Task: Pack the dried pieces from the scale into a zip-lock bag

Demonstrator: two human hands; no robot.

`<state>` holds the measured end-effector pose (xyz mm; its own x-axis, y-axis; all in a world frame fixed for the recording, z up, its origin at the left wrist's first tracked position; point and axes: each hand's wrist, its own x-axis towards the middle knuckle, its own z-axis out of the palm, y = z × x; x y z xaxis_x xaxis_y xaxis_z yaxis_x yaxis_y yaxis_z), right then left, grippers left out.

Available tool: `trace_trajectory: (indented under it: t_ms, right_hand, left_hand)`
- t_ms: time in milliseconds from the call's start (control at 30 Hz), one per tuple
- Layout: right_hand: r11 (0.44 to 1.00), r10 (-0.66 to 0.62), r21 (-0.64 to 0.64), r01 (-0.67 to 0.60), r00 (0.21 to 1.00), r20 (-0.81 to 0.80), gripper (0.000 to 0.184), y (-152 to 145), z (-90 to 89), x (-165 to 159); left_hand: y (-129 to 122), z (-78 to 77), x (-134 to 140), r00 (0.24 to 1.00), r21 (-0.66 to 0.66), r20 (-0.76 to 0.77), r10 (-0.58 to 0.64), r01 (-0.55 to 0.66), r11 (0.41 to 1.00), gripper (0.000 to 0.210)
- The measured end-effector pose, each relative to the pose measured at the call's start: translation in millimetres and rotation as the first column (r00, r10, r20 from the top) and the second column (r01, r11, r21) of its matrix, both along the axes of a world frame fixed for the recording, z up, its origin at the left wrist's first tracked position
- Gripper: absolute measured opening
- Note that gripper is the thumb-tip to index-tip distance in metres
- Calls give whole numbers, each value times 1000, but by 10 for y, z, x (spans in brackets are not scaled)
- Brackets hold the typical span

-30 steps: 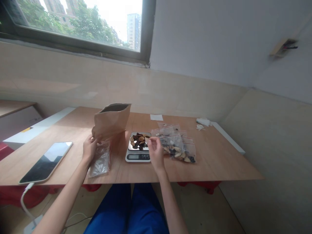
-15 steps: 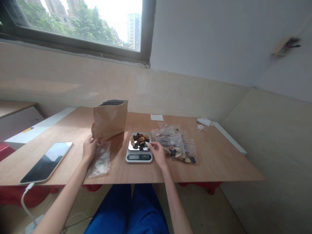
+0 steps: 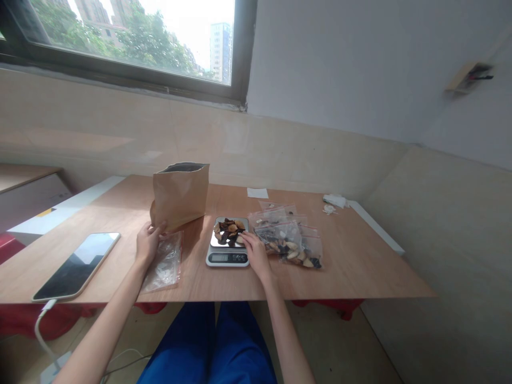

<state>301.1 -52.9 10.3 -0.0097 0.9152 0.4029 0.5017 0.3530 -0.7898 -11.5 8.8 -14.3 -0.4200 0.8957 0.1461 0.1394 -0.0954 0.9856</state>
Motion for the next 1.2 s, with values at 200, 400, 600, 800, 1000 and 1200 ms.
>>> trace_trajectory:
  t_ms: [200,400,600,800,1000,1200]
  right_hand:
    - [1000,4,-21,-5,998,-57,34,-30,-57,10]
    - [998,-34,-50,29,993,-111,38,-37,-88,-21]
    - [998,-56,-29,52,988,-144,38,-2,-137,-61]
    - [996,-92,-18,90,991,-99,38,-18,-123,-54]
    - [983,-166,41,180,958,-234,35,-10,-23,14]
    - [974,-202,36,225,926,-318,31,-12,-46,106]
  left_hand:
    - [-32,38,27,1000,-1,16,-2,2,1000,41]
    - [-60,81,54,1000,-17,29,2,-1,1000,38]
    - [-20,21,18,1000,-7,7,0,0,1000,39]
    - [-28,30,22,1000,-13,7,7,-7,1000,38]
    - [-48,56,35,1000,-11,12,-5,5,1000,39]
    - [-40,66,48,1000,-1,9,-22,22,1000,40]
